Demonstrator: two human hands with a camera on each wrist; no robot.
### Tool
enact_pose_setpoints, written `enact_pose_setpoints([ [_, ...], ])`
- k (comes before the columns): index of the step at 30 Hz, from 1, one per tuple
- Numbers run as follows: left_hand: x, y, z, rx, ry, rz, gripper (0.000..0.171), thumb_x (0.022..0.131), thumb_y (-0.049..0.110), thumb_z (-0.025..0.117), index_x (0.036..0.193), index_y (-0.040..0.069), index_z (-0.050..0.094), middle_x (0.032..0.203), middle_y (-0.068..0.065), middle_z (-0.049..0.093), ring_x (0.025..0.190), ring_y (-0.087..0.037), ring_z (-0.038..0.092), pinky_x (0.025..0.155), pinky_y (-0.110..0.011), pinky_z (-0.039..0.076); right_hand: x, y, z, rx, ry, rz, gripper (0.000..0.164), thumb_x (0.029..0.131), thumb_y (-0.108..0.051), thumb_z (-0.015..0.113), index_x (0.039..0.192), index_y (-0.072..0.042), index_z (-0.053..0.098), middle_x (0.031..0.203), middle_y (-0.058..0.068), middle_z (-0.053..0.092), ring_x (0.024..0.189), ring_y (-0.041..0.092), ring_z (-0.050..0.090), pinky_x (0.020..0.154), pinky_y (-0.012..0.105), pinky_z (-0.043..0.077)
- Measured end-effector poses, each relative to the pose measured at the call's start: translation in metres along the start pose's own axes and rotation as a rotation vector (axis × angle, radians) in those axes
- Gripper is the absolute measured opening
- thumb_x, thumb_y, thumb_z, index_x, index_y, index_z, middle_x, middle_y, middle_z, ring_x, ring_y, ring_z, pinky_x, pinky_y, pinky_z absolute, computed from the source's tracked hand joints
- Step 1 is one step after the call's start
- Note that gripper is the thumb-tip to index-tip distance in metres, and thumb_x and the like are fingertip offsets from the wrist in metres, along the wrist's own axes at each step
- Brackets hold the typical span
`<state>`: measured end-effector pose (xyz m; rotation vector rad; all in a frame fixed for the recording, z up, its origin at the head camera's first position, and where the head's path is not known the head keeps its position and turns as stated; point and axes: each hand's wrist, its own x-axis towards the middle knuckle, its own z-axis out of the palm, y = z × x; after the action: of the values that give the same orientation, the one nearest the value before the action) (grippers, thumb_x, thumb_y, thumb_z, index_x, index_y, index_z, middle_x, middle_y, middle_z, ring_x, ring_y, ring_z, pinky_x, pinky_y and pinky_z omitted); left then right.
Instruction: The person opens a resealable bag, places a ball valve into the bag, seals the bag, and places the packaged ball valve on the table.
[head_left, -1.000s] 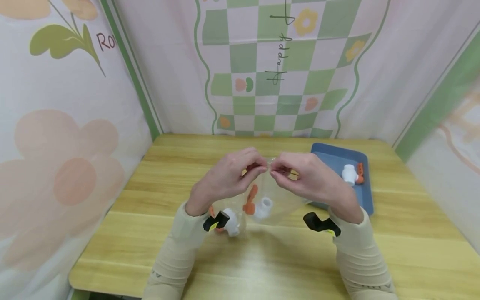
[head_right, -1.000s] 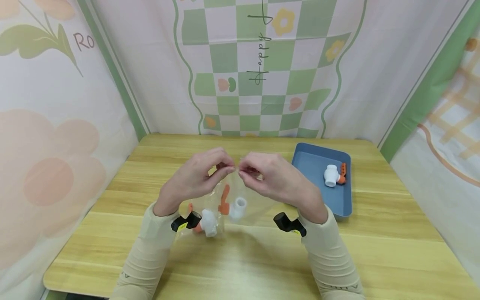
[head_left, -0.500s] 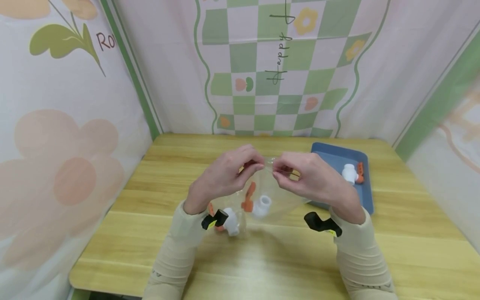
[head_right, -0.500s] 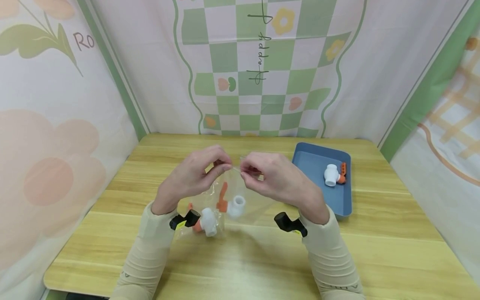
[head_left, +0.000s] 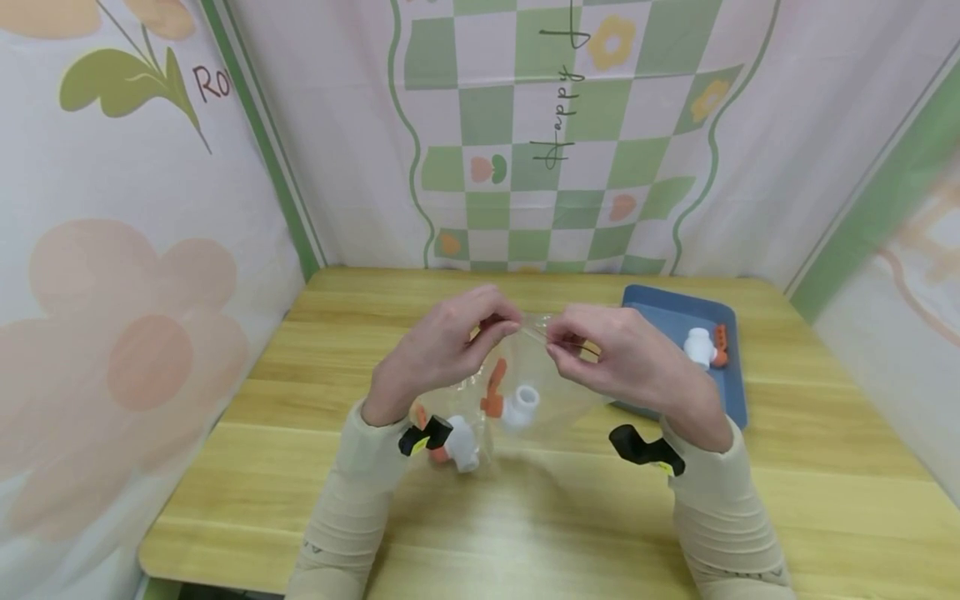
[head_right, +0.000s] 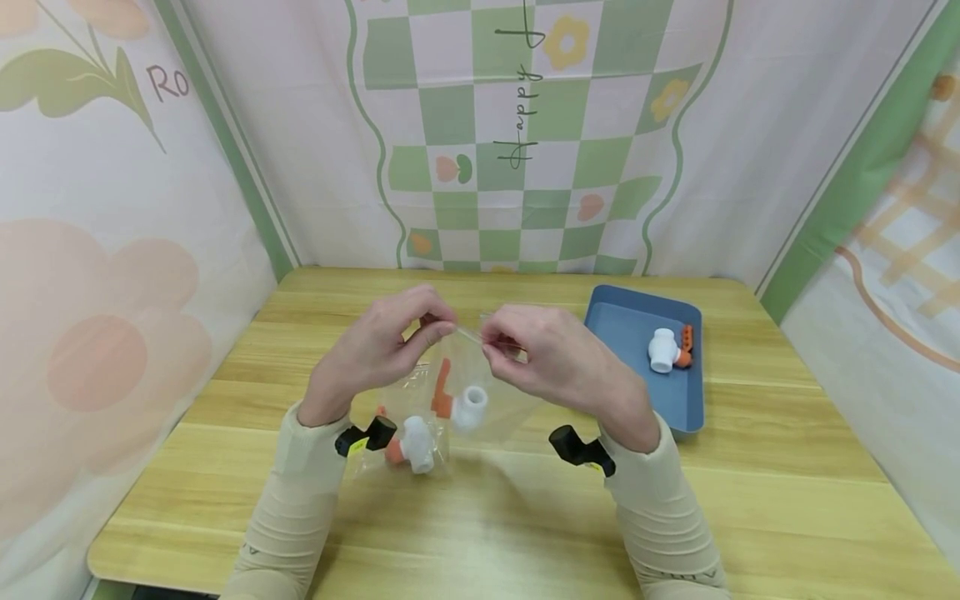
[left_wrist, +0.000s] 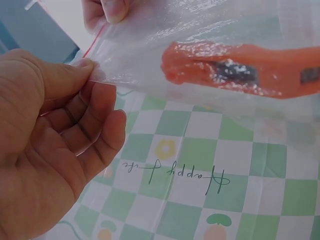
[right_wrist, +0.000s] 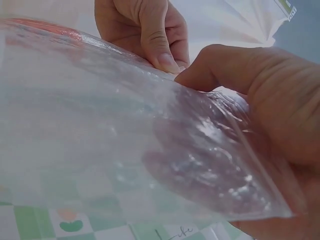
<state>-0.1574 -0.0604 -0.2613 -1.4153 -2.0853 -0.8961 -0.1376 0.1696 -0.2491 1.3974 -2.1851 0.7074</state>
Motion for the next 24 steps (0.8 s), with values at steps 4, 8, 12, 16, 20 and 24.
enact_pose_setpoints([
  [4, -0.0001, -0.0015, -0.0011, -0.009, 0.009, 0.007, 0.004, 0.090, 0.007, 0.059, 0.093, 0.005, 0.060, 0.084, -0.001, 0.059, 0.069, -0.007, 0.048, 0.065, -0.016, 0.041, -0.0005, -0.0005, -0.0004, -0.005, 0.003, 0.000, 0.010, 0.081, -0.005, 0.059, 0.082, -0.015, 0.059, 0.073, -0.010, 0.050, 0.067, -0.001, 0.045, 0.056, 0.018, 0.040],
  [8, 0.0001, -0.0020, -0.0027, -0.019, 0.020, 0.010, 0.003, 0.090, 0.006, 0.059, 0.093, 0.004, 0.059, 0.083, -0.001, 0.058, 0.069, -0.007, 0.047, 0.064, -0.016, 0.041, -0.0011, -0.0009, -0.0009, -0.011, 0.003, 0.001, 0.010, 0.080, -0.005, 0.059, 0.082, -0.015, 0.058, 0.073, -0.010, 0.050, 0.067, -0.001, 0.045, 0.057, 0.018, 0.040],
  [12, -0.0003, -0.0027, -0.0041, -0.018, 0.035, 0.009, 0.004, 0.089, 0.005, 0.060, 0.092, 0.004, 0.059, 0.082, -0.001, 0.057, 0.069, -0.007, 0.047, 0.063, -0.016, 0.041, -0.0019, -0.0012, -0.0016, -0.022, 0.002, 0.007, 0.007, 0.083, -0.008, 0.058, 0.083, -0.014, 0.059, 0.073, -0.011, 0.051, 0.068, -0.002, 0.045, 0.057, 0.017, 0.040],
  [16, -0.0015, -0.0038, -0.0053, -0.006, 0.040, 0.004, 0.004, 0.088, 0.004, 0.061, 0.091, 0.004, 0.058, 0.082, -0.002, 0.056, 0.069, -0.008, 0.047, 0.062, -0.017, 0.040, -0.0023, -0.0009, -0.0021, -0.026, 0.001, 0.007, 0.005, 0.085, -0.009, 0.057, 0.083, -0.012, 0.061, 0.074, -0.011, 0.053, 0.068, -0.002, 0.046, 0.059, 0.014, 0.040],
  [20, -0.0025, -0.0044, -0.0072, 0.003, 0.042, -0.002, 0.004, 0.088, 0.003, 0.061, 0.091, 0.004, 0.058, 0.082, -0.002, 0.056, 0.070, -0.008, 0.047, 0.063, -0.017, 0.041, -0.0022, -0.0003, -0.0026, -0.028, -0.003, 0.008, 0.006, 0.082, -0.006, 0.060, 0.084, -0.012, 0.063, 0.075, -0.010, 0.055, 0.069, -0.003, 0.048, 0.061, 0.011, 0.040],
  [24, -0.0032, -0.0041, -0.0091, 0.007, 0.051, -0.005, 0.005, 0.087, 0.003, 0.061, 0.090, 0.004, 0.058, 0.082, -0.002, 0.056, 0.071, -0.008, 0.048, 0.063, -0.017, 0.041, -0.0020, 0.0002, -0.0031, -0.035, -0.010, 0.012, 0.008, 0.080, -0.005, 0.064, 0.086, -0.011, 0.063, 0.077, -0.009, 0.058, 0.070, -0.002, 0.050, 0.064, 0.009, 0.041],
])
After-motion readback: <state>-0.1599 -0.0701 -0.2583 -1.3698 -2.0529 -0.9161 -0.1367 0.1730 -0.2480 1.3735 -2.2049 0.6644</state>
